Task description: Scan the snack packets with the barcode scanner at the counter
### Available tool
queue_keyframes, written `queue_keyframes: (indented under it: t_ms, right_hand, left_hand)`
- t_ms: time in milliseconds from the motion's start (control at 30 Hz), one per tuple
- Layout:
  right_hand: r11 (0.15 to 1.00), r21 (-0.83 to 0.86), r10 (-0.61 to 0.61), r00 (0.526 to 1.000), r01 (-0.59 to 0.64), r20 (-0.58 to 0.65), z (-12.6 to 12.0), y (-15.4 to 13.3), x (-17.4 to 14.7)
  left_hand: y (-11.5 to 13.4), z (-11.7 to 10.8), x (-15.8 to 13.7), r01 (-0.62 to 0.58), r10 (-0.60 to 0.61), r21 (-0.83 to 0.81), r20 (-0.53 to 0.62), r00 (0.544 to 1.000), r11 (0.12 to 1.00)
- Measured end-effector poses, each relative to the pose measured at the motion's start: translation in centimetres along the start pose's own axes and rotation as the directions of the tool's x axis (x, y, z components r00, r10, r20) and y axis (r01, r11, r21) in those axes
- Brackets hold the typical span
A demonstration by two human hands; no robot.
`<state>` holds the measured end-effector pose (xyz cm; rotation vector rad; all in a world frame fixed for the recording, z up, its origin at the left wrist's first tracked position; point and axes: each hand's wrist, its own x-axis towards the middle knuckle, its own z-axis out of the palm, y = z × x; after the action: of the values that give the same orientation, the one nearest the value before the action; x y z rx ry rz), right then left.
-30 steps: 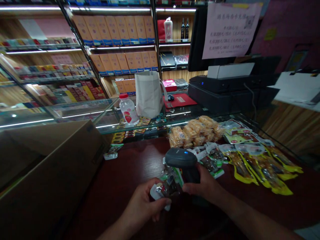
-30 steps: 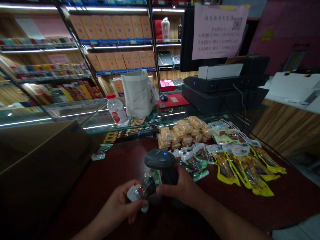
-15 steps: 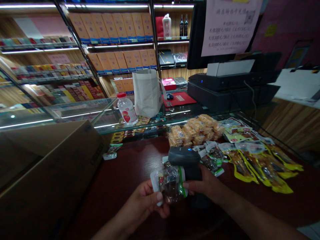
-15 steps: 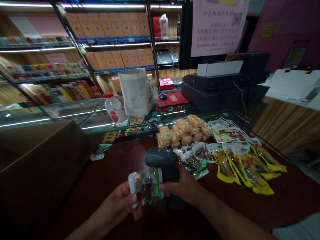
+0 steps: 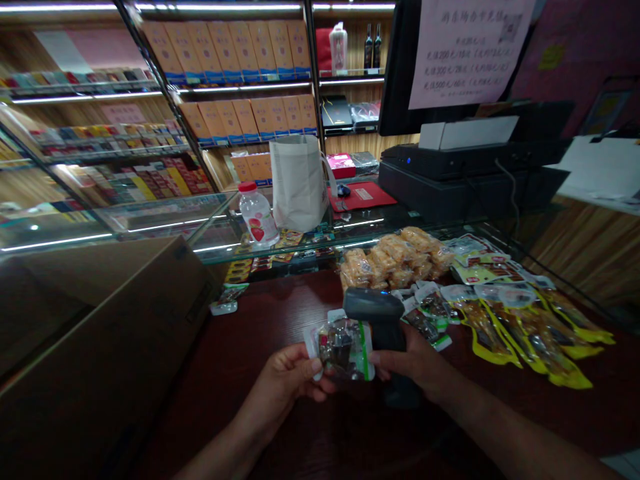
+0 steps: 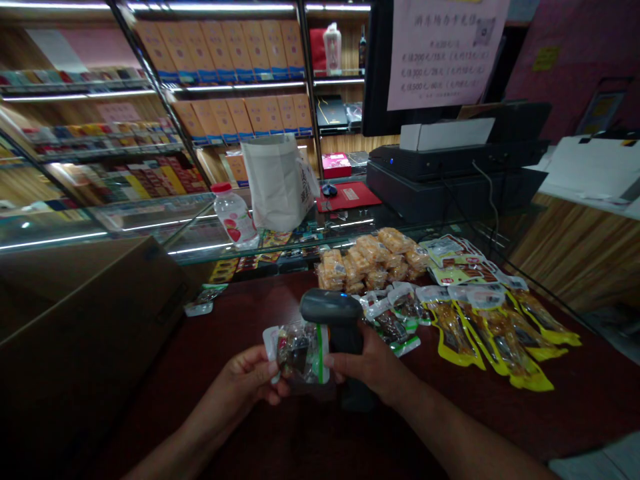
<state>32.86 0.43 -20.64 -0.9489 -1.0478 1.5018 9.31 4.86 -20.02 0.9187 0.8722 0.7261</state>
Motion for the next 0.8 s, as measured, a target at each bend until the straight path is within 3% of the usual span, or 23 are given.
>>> queue_keyframes:
  t_ms: [100, 300, 433, 800]
  right_hand:
    - [0.999, -0.038, -0.025, 0.998, 0.023, -0.05, -0.1, 0.0, 0.2]
    - [0.995, -0.046, -0.087, 0.995, 0.085, -0.044, 0.1, 0.0, 0.1]
    - [0.99, -0.08, -0.119, 0.993, 0.119, 0.003, 0.4, 0.3, -0.1]
    - [0.97, -0.199, -0.139, 0.99, 0.139, 0.013, 0.3, 0.6, -0.1]
  left_hand:
    - [0.3, -0.2, 0.5, -0.091, 0.094, 0.024, -0.169, 0.981, 0.996]
    - [1.5, -1.2, 1.6, -0.294, 0.276, 0.023, -0.417, 0.866, 0.956]
    - [1.8, -1.6, 1.9, -0.351, 0.319, 0.02, -0.471, 0.823, 0.936]
    - [1.6, -2.3, 2.1, -0.33, 0.363, 0.156, -0.49, 0.793, 0.931]
